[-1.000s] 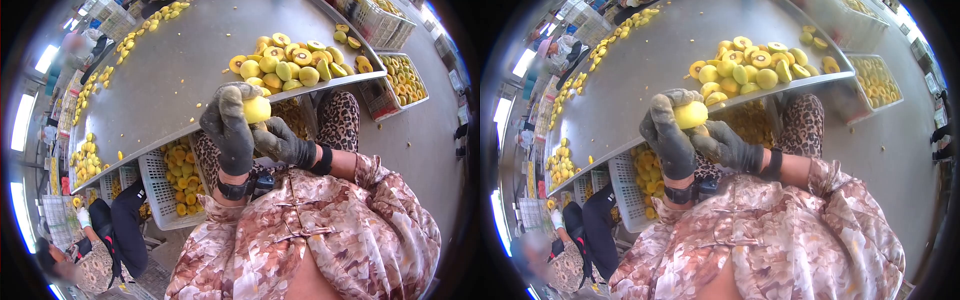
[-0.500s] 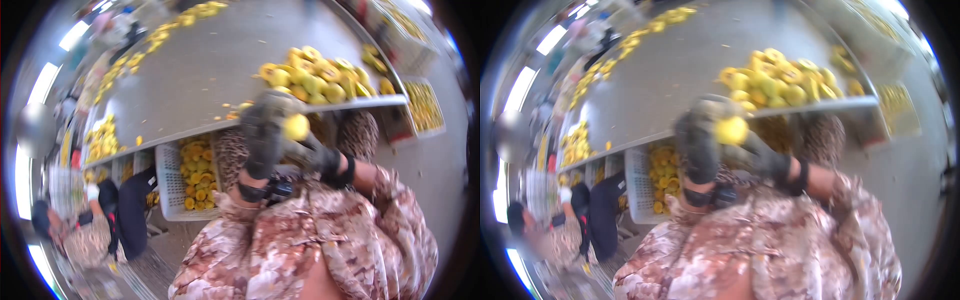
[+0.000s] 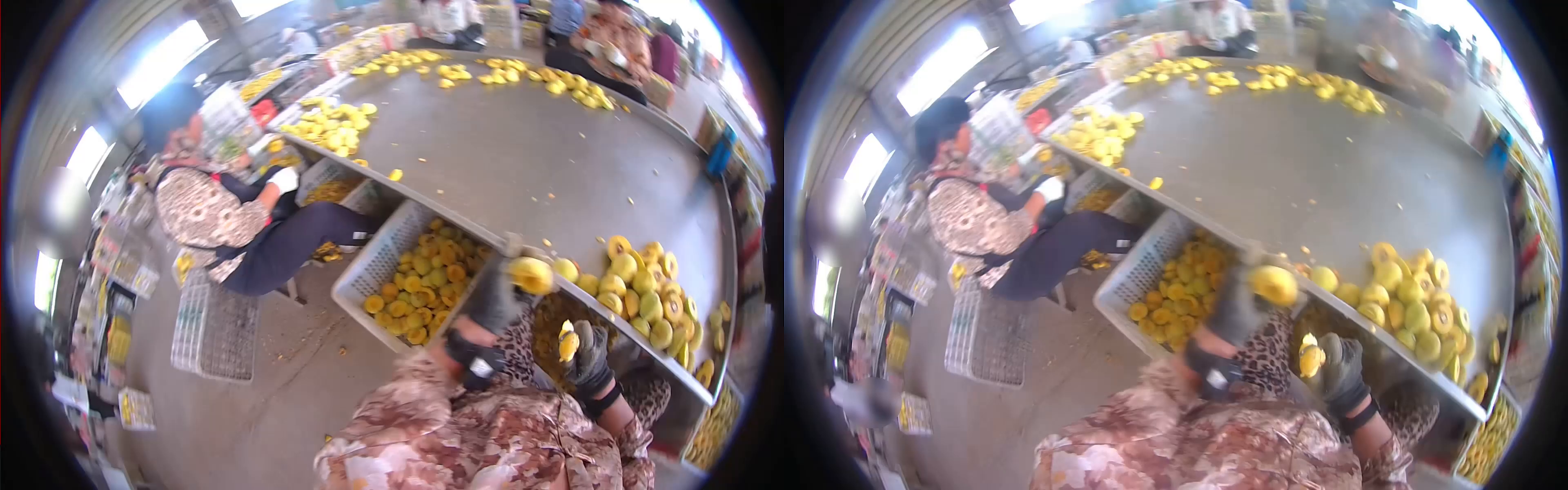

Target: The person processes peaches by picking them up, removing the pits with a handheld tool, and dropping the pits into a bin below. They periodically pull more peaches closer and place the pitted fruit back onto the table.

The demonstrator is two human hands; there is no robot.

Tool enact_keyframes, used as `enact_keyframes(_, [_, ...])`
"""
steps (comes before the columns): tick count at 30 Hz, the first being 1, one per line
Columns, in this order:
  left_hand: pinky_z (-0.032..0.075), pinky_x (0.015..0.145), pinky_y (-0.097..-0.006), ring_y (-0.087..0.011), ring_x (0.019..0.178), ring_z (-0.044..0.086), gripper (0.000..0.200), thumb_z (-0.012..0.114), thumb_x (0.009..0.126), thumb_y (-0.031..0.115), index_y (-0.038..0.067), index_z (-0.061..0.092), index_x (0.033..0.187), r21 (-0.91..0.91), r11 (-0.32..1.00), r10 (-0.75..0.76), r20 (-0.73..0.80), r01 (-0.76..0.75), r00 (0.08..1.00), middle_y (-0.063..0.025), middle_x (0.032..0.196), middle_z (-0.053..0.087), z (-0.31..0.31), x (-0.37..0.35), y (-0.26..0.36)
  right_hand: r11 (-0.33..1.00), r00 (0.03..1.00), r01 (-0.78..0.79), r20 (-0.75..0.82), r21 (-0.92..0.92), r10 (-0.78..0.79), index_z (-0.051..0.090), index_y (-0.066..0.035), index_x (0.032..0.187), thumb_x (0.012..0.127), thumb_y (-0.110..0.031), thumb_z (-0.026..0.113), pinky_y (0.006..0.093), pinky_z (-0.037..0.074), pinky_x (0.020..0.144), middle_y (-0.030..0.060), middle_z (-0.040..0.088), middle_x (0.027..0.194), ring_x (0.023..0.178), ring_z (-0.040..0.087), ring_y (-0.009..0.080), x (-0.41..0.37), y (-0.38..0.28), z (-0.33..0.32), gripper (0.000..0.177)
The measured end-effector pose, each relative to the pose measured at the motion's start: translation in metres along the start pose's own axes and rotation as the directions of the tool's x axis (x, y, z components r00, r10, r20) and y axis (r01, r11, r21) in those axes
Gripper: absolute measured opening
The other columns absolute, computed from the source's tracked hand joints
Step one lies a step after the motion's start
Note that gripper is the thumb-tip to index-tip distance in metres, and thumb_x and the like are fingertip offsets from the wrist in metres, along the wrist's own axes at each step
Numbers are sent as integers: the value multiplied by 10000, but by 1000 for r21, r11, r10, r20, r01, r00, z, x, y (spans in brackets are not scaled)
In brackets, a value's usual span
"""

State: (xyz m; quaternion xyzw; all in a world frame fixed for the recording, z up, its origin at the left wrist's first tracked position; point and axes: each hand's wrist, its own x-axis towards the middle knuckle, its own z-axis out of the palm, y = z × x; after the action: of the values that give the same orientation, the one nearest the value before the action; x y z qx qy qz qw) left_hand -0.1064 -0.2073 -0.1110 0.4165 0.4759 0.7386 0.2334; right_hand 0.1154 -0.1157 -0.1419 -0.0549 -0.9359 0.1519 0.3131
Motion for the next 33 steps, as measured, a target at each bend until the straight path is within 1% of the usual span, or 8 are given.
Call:
enact_keyframes(2, [588, 812, -331, -163, 905, 690, 429, 440, 1103, 416, 75, 691, 1034, -423, 875, -330, -167, 235, 929, -67, 976, 715, -58, -8, -27, 978, 974, -208, -88, 10, 208, 618, -63, 938, 795, -168, 724, 452, 430, 559, 104, 637, 781, 633, 616, 345, -18, 0, -8, 207])
enact_keyframes(8, [461, 1098, -399, -292, 1231, 623, 323, 543, 1043, 263, 26, 747, 1125, 711, 704, 205, -200, -2, 958, -185, 1352, 649, -126, 38, -82, 743, 524, -493, 527, -453, 669, 681, -65, 808, 990, -278, 553, 516, 529, 586, 195, 671, 702, 628, 662, 425, -114, 32, -2, 308])
enact_keyframes(14, [523, 890, -440, -351, 1044, 636, 234, 703, 885, 253, 49, 738, 994, 543, 764, 2, 540, -349, 842, -181, 1068, 683, 20, 102, -138, 749, 740, -597, 162, -288, 653, 633, -57, 920, 955, -233, 654, 535, 491, 604, 224, 645, 716, 685, 645, 425, -95, 28, 21, 181])
enact_keyframes(17, [532, 862, -524, -374, 972, 675, 229, 716, 796, 260, 90, 791, 929, 880, 262, -244, 457, -395, 856, -187, 1050, 696, 75, 89, -195, 870, 862, -394, 211, -296, 461, 625, -25, 1120, 887, -193, 725, 516, 497, 624, 199, 638, 757, 711, 624, 439, -97, 18, 18, 303])
enact_keyframes(24, [533, 841, -443, -316, 1044, 672, 251, 684, 805, 139, 55, 779, 1021, 833, 59, -213, 549, -550, 808, -178, 1189, 671, 106, 94, -232, 723, 677, -641, 255, -258, 691, 638, -38, 937, 900, -228, 715, 519, 490, 559, 190, 606, 660, 627, 630, 454, -128, 54, 28, 208])
enact_keyframes(29, [552, 941, -461, -296, 1131, 672, 324, 717, 839, 190, 14, 744, 1111, 831, 517, -290, 393, -203, 873, -237, 1238, 676, 78, 122, -212, 861, 856, -507, -146, -51, 495, 633, -9, 966, 928, -186, 678, 469, 490, 595, 171, 624, 717, 663, 641, 364, -63, 63, 41, 186])
enact_keyframes(31, [577, 758, -376, -182, 956, 694, 338, 692, 914, 217, 32, 701, 1196, 119, 950, -304, 566, 289, 766, -179, 1114, 722, 50, 137, -218, 853, 827, -521, -262, -25, 498, 630, 2, 977, 940, -169, 663, 449, 489, 609, 164, 632, 740, 678, 646, 327, -89, 37, 22, 178])
enact_keyframes(33, [547, 654, -339, -124, 847, 667, 332, 652, 968, 192, 21, 654, 1253, -241, 845, -360, 404, 478, 841, -104, 1057, 732, 35, 106, -141, 758, 766, -632, -21, 159, 643, 628, 25, 1012, 1007, -145, 589, 376, 471, 602, 165, 614, 737, 677, 592, 212, -67, 26, 0, 174])
